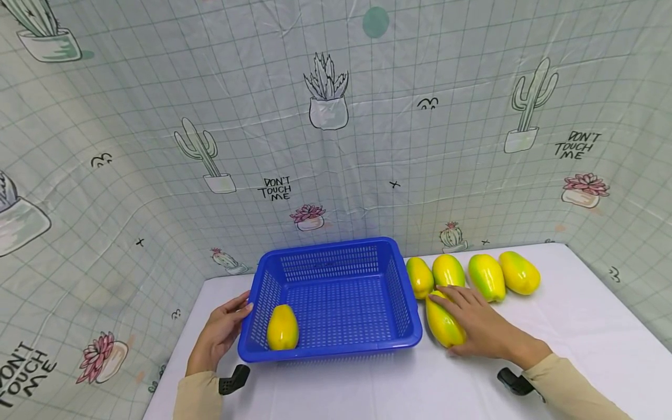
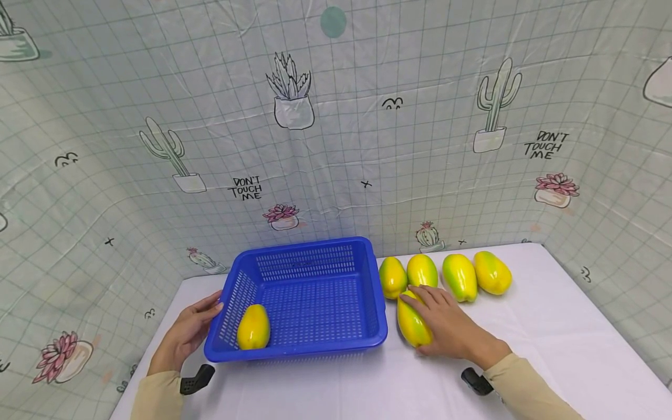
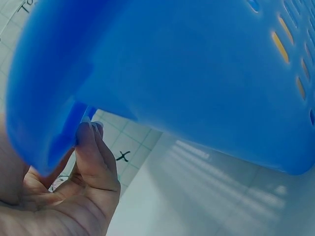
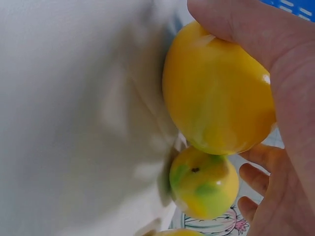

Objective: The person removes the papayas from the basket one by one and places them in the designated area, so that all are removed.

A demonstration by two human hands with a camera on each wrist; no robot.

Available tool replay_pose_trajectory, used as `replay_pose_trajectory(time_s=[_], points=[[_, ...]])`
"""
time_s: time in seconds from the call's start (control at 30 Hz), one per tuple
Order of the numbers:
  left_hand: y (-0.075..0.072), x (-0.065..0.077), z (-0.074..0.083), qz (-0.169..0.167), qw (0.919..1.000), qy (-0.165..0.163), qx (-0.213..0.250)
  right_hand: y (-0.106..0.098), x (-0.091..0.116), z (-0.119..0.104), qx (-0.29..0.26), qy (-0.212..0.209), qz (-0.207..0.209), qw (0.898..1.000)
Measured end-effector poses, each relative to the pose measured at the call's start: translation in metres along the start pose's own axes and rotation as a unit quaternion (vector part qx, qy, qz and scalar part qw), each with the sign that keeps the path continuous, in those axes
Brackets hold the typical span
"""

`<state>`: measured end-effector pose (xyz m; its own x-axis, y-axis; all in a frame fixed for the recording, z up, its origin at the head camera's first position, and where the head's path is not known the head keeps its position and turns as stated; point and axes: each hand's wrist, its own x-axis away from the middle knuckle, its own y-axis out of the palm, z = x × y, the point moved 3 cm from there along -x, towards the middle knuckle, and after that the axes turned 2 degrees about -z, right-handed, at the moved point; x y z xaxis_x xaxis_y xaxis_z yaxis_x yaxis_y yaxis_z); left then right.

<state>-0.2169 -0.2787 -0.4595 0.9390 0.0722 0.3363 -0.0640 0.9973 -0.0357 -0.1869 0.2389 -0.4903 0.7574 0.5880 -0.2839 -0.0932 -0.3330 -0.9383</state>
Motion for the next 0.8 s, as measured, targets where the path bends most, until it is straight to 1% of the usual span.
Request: replay_pose_trajectory(time_s=[0.4,0.53,0.7,0.8], points=[[-0.0004,0.0019,0.0003,0.004,1.0000,0.000,-0.007,-0.0001,-0.0027,0.0002,0.013,-0.020,0.004,1.000],[-0.0004,0.0020,0.0002,0.002,1.0000,-0.001,-0.009,-0.0015,-0.0047,-0.0012,0.017,-0.026,-0.001,1.000],[-0.0006,0.0015,-0.0001,0.000,1.0000,0.000,-0.007,-0.0043,-0.0066,-0.0032,0.014,-0.019,-0.015,1.000],[-0.0006,0.0010,-0.0002,-0.001,1.0000,0.000,-0.006,-0.0063,-0.0073,-0.0043,0.016,-0.020,-0.017,1.000]])
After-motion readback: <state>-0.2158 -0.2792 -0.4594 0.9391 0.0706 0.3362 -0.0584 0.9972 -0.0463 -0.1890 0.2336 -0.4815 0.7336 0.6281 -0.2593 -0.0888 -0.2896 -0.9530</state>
